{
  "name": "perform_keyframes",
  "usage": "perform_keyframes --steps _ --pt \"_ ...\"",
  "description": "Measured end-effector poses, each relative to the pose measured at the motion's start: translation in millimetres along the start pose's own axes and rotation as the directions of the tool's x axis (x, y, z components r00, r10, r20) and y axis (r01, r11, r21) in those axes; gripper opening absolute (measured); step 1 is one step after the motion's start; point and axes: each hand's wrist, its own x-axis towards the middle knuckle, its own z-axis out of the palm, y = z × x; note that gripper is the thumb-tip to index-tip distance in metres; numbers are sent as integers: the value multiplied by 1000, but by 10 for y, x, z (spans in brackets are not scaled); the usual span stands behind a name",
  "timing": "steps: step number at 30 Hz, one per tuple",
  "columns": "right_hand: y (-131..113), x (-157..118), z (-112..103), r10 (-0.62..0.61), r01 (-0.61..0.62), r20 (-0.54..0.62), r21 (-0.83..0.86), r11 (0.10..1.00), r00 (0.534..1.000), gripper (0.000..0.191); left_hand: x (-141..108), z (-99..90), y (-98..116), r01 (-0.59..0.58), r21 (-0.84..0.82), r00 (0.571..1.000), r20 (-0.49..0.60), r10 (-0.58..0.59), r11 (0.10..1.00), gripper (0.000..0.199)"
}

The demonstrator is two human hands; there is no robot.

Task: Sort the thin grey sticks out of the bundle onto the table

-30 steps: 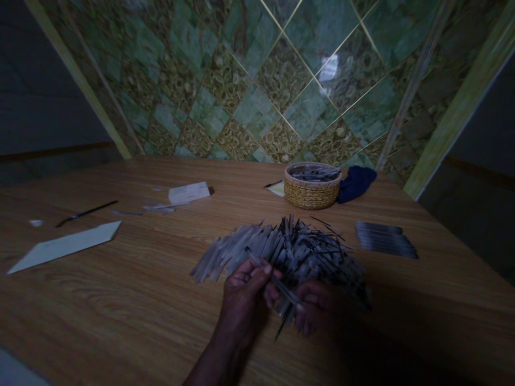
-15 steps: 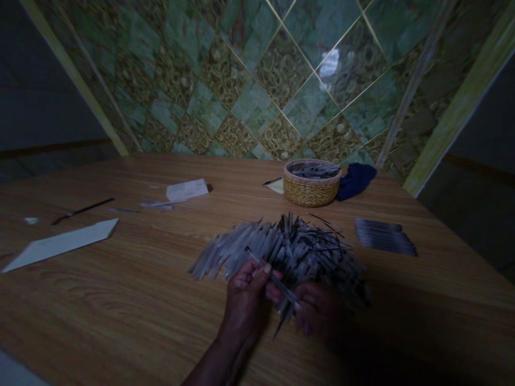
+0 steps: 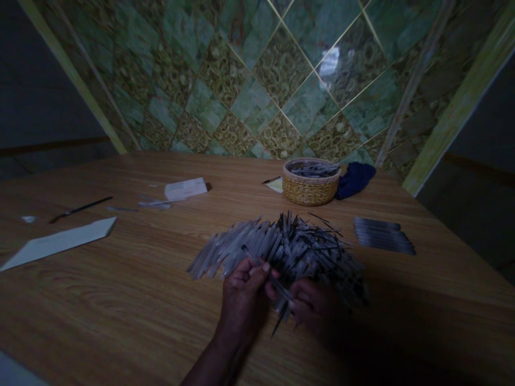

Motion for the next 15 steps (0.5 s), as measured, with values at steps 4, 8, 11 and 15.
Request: perform_keyframes --steps 4,8,11,15 --pt "16 5 -37 -66 76 46 -252 965 997 8 -75 9 0 -79 185 996 57 69 980 14" --pt "20 0 -73 -93 128 119 -343 930 989 7 -149 -5 -52 -203 357 972 185 143 912 15" --pt "30 -11 -96 -153 198 158 -333 922 976 10 -189 -15 -64 -313 457 933 314 179 832 18" --pt "7 -38 -158 -201 261 240 -252 932 950 15 -247 11 -18 -401 505 881 443 169 765 23"
